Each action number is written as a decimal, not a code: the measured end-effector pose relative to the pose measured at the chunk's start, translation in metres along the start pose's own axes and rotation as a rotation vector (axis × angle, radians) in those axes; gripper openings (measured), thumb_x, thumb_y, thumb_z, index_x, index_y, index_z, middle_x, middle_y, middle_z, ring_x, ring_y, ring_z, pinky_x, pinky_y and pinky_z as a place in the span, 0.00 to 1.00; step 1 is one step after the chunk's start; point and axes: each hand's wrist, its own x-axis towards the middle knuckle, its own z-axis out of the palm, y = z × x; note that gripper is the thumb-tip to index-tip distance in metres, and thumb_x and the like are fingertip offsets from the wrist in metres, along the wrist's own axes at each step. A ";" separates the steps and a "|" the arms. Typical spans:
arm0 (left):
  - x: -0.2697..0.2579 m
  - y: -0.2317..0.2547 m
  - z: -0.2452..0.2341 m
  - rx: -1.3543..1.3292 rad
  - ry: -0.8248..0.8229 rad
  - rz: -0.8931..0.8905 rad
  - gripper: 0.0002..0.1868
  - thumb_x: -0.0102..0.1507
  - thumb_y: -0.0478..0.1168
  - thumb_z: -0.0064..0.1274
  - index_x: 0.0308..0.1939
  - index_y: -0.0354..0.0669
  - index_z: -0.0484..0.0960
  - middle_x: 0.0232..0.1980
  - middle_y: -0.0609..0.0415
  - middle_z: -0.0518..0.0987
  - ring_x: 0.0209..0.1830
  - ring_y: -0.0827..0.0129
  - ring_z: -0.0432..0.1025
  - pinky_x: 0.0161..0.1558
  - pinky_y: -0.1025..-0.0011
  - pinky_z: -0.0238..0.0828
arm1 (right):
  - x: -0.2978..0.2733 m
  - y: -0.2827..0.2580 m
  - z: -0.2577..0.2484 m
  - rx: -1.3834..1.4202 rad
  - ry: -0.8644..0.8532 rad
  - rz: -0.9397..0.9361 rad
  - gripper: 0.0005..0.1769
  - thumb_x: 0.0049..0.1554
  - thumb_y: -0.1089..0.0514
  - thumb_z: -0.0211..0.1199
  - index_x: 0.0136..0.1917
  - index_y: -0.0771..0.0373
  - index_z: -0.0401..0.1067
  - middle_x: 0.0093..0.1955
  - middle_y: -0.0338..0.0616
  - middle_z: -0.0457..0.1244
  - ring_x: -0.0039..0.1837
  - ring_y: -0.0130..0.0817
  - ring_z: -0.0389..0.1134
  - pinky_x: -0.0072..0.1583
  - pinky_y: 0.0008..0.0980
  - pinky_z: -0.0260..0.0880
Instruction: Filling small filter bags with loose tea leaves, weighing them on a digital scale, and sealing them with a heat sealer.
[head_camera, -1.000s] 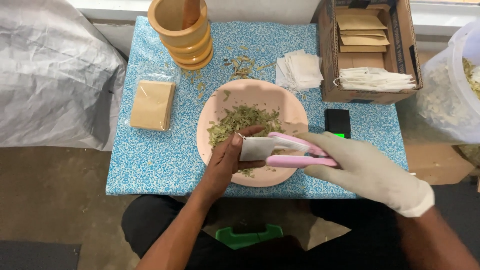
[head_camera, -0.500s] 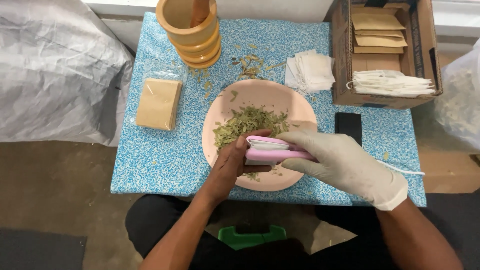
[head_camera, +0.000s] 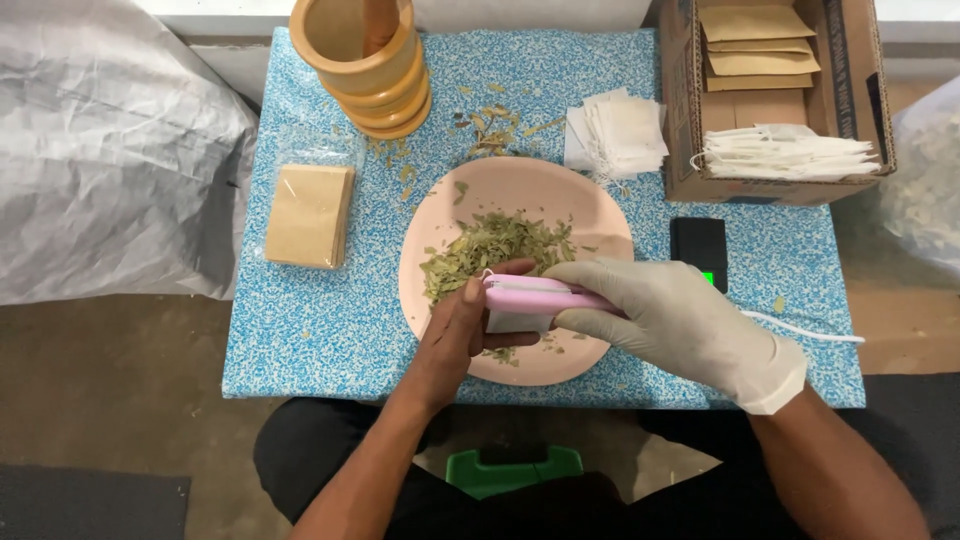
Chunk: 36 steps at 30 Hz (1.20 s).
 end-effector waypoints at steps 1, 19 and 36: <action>0.000 0.000 0.000 0.001 0.001 -0.001 0.48 0.68 0.72 0.39 0.78 0.38 0.74 0.73 0.36 0.80 0.70 0.43 0.80 0.63 0.52 0.89 | 0.000 0.000 0.000 0.001 0.000 -0.001 0.28 0.62 0.36 0.68 0.73 0.39 0.76 0.56 0.28 0.78 0.53 0.36 0.79 0.51 0.37 0.72; 0.004 -0.033 -0.015 0.271 0.133 0.197 0.28 0.69 0.58 0.60 0.68 0.47 0.88 0.59 0.55 0.88 0.42 0.73 0.76 0.38 0.73 0.74 | -0.003 0.005 0.005 -0.009 0.158 -0.141 0.23 0.62 0.38 0.71 0.68 0.42 0.79 0.48 0.26 0.77 0.44 0.29 0.76 0.46 0.34 0.70; 0.000 -0.021 -0.017 0.521 0.152 0.553 0.21 0.74 0.55 0.58 0.62 0.48 0.88 0.62 0.53 0.87 0.69 0.57 0.79 0.71 0.55 0.78 | -0.003 -0.001 0.011 -0.067 0.061 -0.123 0.24 0.66 0.36 0.64 0.71 0.42 0.75 0.47 0.34 0.75 0.44 0.41 0.76 0.43 0.42 0.70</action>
